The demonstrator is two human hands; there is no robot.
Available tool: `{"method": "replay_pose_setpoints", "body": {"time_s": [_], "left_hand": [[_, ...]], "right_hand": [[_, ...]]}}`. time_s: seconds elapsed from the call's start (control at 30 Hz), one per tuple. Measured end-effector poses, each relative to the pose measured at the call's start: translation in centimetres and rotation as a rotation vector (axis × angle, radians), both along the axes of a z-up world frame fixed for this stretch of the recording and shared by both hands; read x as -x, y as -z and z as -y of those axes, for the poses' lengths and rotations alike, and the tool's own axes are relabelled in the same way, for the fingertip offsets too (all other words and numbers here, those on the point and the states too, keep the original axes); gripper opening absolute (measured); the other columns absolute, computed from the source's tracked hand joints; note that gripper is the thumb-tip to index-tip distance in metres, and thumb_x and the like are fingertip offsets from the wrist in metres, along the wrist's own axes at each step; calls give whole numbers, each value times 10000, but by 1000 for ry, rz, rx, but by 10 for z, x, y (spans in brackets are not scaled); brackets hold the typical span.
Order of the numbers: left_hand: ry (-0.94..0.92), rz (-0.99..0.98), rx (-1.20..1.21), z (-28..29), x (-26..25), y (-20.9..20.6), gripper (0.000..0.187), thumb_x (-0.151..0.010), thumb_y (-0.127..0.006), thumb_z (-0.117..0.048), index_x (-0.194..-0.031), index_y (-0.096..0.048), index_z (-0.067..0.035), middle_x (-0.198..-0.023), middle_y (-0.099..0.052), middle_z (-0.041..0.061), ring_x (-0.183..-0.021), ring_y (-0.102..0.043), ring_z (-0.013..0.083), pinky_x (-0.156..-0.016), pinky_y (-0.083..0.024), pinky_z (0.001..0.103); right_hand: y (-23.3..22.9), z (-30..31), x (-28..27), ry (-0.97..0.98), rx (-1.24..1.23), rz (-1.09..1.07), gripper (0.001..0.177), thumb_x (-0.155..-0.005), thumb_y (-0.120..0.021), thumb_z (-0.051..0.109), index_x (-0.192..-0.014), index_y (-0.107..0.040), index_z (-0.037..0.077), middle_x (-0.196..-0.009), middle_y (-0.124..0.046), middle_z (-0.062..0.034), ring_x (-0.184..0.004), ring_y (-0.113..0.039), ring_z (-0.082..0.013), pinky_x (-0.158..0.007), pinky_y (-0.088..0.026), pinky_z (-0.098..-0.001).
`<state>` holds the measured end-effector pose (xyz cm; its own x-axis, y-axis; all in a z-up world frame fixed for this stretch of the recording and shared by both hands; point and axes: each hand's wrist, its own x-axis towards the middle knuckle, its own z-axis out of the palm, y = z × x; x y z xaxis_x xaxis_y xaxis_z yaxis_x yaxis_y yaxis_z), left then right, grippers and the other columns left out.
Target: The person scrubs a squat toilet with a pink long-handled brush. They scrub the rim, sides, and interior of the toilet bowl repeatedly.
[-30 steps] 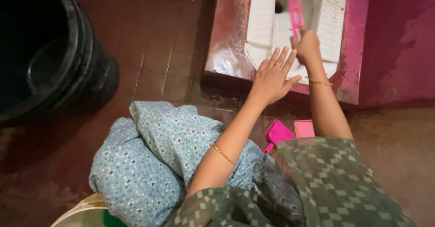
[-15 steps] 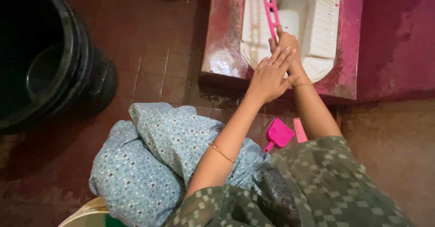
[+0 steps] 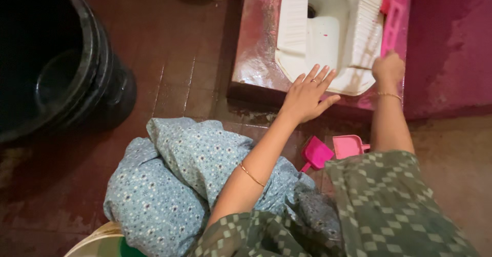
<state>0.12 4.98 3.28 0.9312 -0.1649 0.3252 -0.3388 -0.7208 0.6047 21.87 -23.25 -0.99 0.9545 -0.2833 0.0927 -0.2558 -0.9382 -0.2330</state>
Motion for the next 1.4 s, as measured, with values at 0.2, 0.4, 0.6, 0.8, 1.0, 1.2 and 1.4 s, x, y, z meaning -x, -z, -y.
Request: {"method": "replay_pose_setpoints", "body": {"time_s": [0.2,0.4,0.6,0.8,1.0,1.2,1.4], "left_hand": [[-31,16,9,1,-9,-2,757,-1004,-451,-619,-1587,-380,-142,-1628,-419,119,-1540,-338,335,-1187,-344,522],[-39,-12,13,0,-16,7,753,-1000,-471,-606,-1584,-380,-139,-1631,-408,143,-1534,-343,340,-1189,-350,519],[-102,35,17,-15,-27,16,747,-982,-524,-519,-1586,-389,-102,-1637,-362,224,-1522,-309,406,-1152,-344,528],[29,-11,7,-4,-12,9,616,-978,-561,-558,-1429,-557,-139,-1660,-314,226,-1538,-312,387,-1217,-349,512],[51,45,121,8,-2,-4,618,-979,-549,-552,-1469,-541,-175,-1678,-321,181,-1568,-295,375,-1199,-335,536],[-75,-16,3,-17,-21,-4,722,-954,-554,-574,-1532,-473,-148,-1653,-308,163,-1546,-267,371,-1185,-308,560],[-197,-81,28,-47,-36,21,815,-981,-489,-597,-1576,-383,-49,-1667,-323,130,-1537,-250,370,-1226,-231,524]], "right_hand": [[7,5,-6,-16,-107,35,453,-889,-694,291,-1233,-682,-3,-1158,-681,-321,-1093,-674,-464,-926,-528,-500],[36,-81,-26,-320,-284,40,523,-867,-724,276,-1342,-635,75,-1084,-711,-283,-1031,-717,-426,-890,-556,-481],[22,-195,41,-642,-339,-20,578,-946,-660,202,-1465,-519,-9,-793,-676,-277,-736,-694,-432,-680,-530,-498],[-7,-213,85,-611,-203,62,543,-939,-637,179,-1461,-541,63,-776,-698,-264,-753,-684,-470,-717,-533,-532],[26,-187,48,-512,-225,125,472,-946,-663,218,-1395,-597,93,-858,-715,-265,-835,-690,-484,-773,-541,-553],[52,-203,26,-479,-260,21,521,-975,-632,254,-1429,-518,25,-833,-711,-246,-791,-699,-454,-726,-554,-529],[47,-225,54,-709,-137,45,641,-932,-616,238,-1521,-447,49,-815,-688,-290,-760,-670,-490,-688,-518,-560]]}}
